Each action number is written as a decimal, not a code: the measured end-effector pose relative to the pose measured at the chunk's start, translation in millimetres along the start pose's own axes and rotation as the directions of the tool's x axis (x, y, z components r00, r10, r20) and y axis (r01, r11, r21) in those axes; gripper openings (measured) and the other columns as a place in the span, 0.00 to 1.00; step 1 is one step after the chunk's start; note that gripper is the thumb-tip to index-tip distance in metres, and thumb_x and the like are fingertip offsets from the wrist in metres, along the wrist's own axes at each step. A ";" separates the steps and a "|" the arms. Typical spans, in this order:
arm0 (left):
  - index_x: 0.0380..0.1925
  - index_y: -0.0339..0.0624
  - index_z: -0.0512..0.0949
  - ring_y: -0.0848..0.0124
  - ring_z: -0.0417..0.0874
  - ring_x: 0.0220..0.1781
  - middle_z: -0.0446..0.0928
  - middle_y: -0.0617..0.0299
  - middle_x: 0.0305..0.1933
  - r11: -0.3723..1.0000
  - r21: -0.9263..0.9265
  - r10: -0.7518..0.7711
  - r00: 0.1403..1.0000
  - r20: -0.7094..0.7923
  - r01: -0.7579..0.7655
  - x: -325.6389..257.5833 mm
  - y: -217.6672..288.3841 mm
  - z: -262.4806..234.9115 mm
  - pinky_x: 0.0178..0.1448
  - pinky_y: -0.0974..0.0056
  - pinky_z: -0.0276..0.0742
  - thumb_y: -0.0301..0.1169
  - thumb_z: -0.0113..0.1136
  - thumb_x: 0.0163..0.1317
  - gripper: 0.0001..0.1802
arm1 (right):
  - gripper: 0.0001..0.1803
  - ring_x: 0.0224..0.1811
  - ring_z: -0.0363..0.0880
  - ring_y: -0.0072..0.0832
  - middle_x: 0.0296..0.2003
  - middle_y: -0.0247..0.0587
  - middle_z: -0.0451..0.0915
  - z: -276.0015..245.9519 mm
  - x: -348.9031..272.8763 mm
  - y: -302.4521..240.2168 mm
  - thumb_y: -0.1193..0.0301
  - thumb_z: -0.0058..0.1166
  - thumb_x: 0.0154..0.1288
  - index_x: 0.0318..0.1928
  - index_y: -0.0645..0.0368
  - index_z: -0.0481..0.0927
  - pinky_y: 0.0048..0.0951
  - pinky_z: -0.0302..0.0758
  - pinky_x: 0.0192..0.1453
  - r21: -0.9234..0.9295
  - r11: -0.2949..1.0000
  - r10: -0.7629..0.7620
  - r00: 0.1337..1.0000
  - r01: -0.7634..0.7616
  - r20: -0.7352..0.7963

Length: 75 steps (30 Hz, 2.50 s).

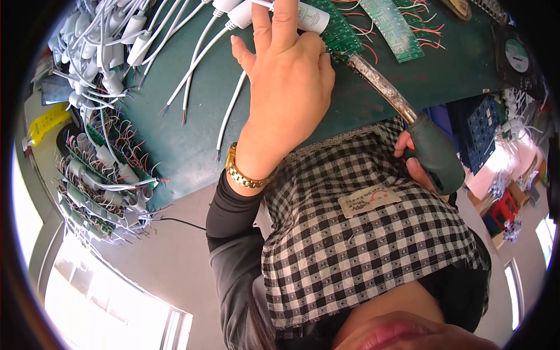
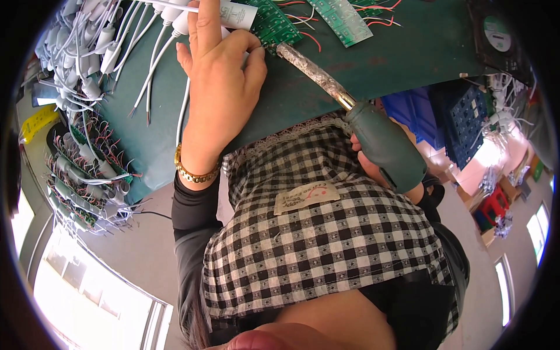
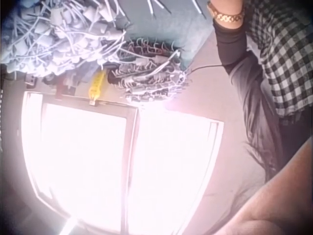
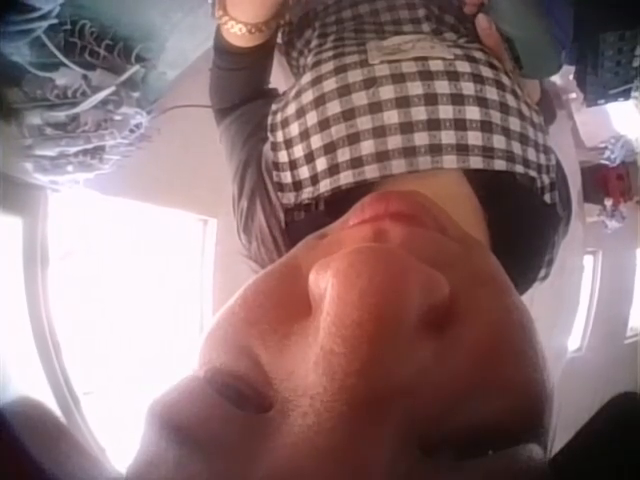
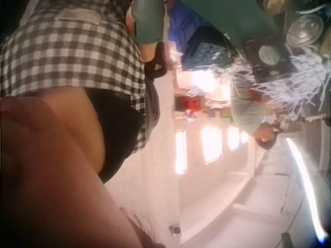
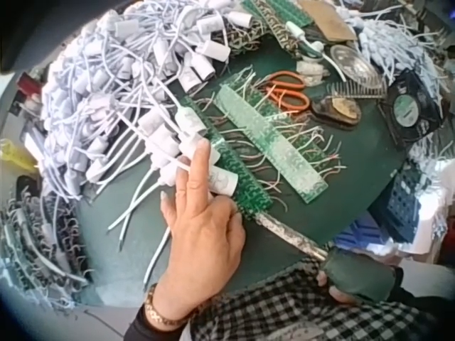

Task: The person secures electronic components and wiring onto green circuit boards by applying hot glue with a hot glue gun.

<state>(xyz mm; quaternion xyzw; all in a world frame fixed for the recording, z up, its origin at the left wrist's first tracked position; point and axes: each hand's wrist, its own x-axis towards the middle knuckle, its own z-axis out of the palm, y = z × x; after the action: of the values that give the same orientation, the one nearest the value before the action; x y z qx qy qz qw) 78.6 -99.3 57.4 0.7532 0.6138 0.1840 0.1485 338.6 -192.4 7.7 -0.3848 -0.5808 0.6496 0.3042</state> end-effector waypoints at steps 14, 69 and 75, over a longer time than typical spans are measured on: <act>0.23 0.31 0.73 0.31 0.55 0.67 0.46 0.44 0.74 0.999 0.035 -0.011 1.000 -0.003 0.011 0.9 1.4 1.1 0.58 0.25 0.52 0.23 0.57 0.52 0.05 | 0.20 0.39 0.74 0.30 0.40 0.48 0.72 -4.2 3.9 -20.2 0.68 0.43 0.66 0.53 0.70 0.65 0.29 0.70 0.46 -0.148 0.985 0.095 0.994 -0.086 0.053; 0.32 0.37 0.70 0.50 0.75 0.42 0.75 0.51 0.43 0.778 -0.235 0.609 0.791 0.054 -0.583 86.4 -17.7 -41.7 0.43 0.54 0.72 0.14 0.49 0.44 0.13 | 0.23 0.27 0.72 0.28 0.31 0.47 0.73 8.6 43.5 -15.1 0.64 0.48 0.62 0.54 0.62 0.63 0.28 0.71 0.34 0.247 0.899 -0.206 0.847 0.362 -0.490; 0.39 0.49 0.78 0.59 0.80 0.44 0.78 0.62 0.35 0.702 0.279 0.470 0.720 0.510 -0.656 102.5 -39.9 -41.3 0.45 0.54 0.70 0.25 0.58 0.51 0.14 | 0.22 0.28 0.74 0.27 0.32 0.44 0.74 11.8 43.1 -8.7 0.65 0.48 0.62 0.54 0.62 0.65 0.27 0.71 0.34 0.228 0.871 -0.282 0.823 0.435 -0.493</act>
<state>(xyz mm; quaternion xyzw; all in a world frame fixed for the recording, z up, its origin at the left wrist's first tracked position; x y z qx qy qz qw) 43.2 9.1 85.9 0.9408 0.3276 -0.0814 0.0313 305.7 -161.0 10.4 -0.3479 -0.4412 0.5622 0.6068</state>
